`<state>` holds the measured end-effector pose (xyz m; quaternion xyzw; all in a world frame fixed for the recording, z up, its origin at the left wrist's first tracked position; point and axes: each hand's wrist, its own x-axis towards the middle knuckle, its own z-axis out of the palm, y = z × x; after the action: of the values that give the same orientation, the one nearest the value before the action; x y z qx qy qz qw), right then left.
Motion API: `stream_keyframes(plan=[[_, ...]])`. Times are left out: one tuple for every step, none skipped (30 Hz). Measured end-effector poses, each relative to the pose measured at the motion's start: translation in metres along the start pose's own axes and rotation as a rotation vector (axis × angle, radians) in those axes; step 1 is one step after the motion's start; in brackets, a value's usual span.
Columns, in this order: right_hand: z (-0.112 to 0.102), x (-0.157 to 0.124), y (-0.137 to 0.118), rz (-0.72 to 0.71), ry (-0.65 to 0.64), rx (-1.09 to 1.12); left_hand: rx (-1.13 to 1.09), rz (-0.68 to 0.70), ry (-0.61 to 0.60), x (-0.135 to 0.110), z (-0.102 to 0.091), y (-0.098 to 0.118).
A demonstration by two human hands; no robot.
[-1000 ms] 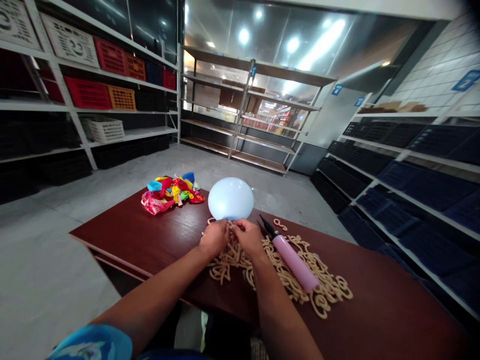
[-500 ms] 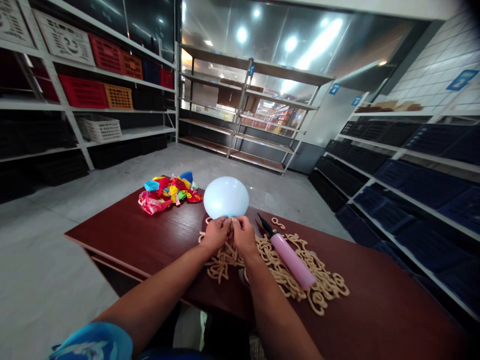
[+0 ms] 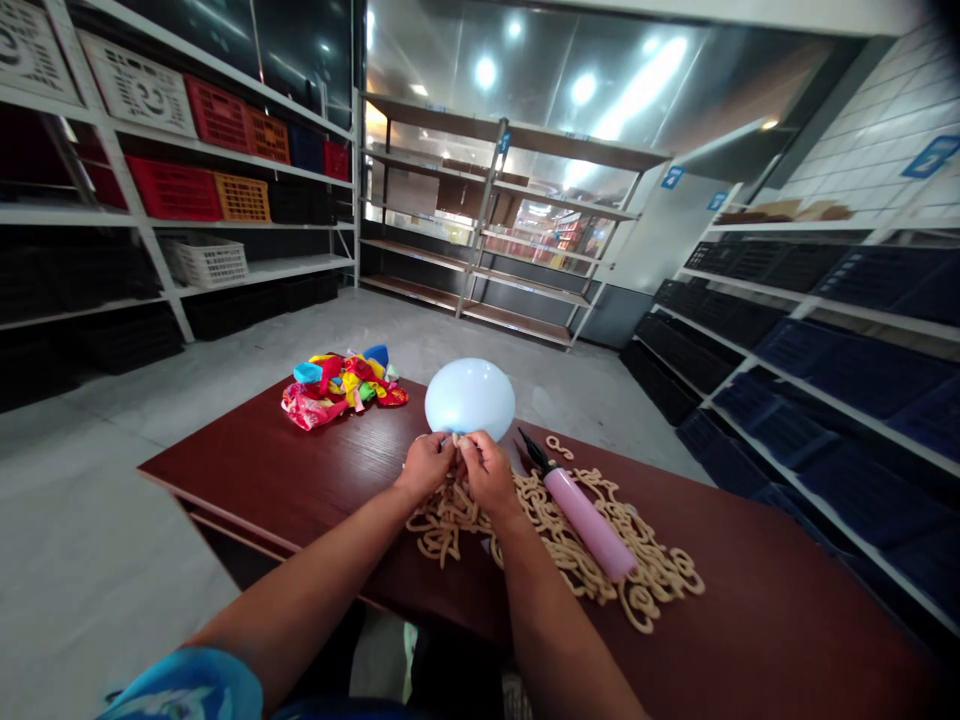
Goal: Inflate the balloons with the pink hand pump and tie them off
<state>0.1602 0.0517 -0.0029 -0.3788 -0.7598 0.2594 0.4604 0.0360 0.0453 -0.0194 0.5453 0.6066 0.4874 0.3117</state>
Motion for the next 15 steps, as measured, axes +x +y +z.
stream_keyframes(plan=[[0.0012,-0.0001,0.0007,0.070,0.001,0.058,0.004,0.004,0.003,-0.0010,-0.0003,0.0000],[0.0026,0.0000,0.0014,0.135,0.011,0.121,0.009,0.010,0.005,-0.0020,-0.0005,0.0004],[0.0040,0.0004,0.0020,0.188,0.029,0.183,0.016,0.017,0.007,-0.0028,-0.0007,0.0011],[0.0051,0.0009,0.0022,0.226,0.047,0.237,0.024,0.024,0.011,-0.0035,-0.0010,0.0019],[0.0059,0.0015,0.0020,0.250,0.061,0.276,0.033,0.030,0.018,-0.0038,-0.0013,0.0028],[0.0062,0.0021,0.0014,0.260,0.065,0.298,0.041,0.035,0.025,-0.0040,-0.0016,0.0036],[0.0061,0.0027,0.0006,0.262,0.063,0.304,0.047,0.038,0.032,-0.0040,-0.0018,0.0043],[0.0057,0.0032,-0.0002,0.262,0.055,0.302,0.051,0.041,0.039,-0.0039,-0.0020,0.0048],[0.0052,0.0034,-0.0009,0.267,0.049,0.300,0.051,0.046,0.044,-0.0037,-0.0021,0.0051],[0.0046,0.0036,-0.0012,0.282,0.044,0.307,0.048,0.050,0.045,-0.0036,-0.0021,0.0055],[0.0042,0.0036,-0.0010,0.303,0.042,0.325,0.044,0.055,0.044,-0.0035,-0.0022,0.0059],[0.0037,0.0036,-0.0003,0.326,0.039,0.349,0.042,0.058,0.039,-0.0035,-0.0023,0.0064],[0.0034,0.0037,0.0009,0.344,0.037,0.371,0.044,0.060,0.033,-0.0036,-0.0025,0.0072],[0.0030,0.0039,0.0024,0.353,0.041,0.384,0.051,0.064,0.026,-0.0036,-0.0029,0.0081],[0.0025,0.0043,0.0042,0.352,0.051,0.387,0.067,0.069,0.018,-0.0037,-0.0036,0.0092]])
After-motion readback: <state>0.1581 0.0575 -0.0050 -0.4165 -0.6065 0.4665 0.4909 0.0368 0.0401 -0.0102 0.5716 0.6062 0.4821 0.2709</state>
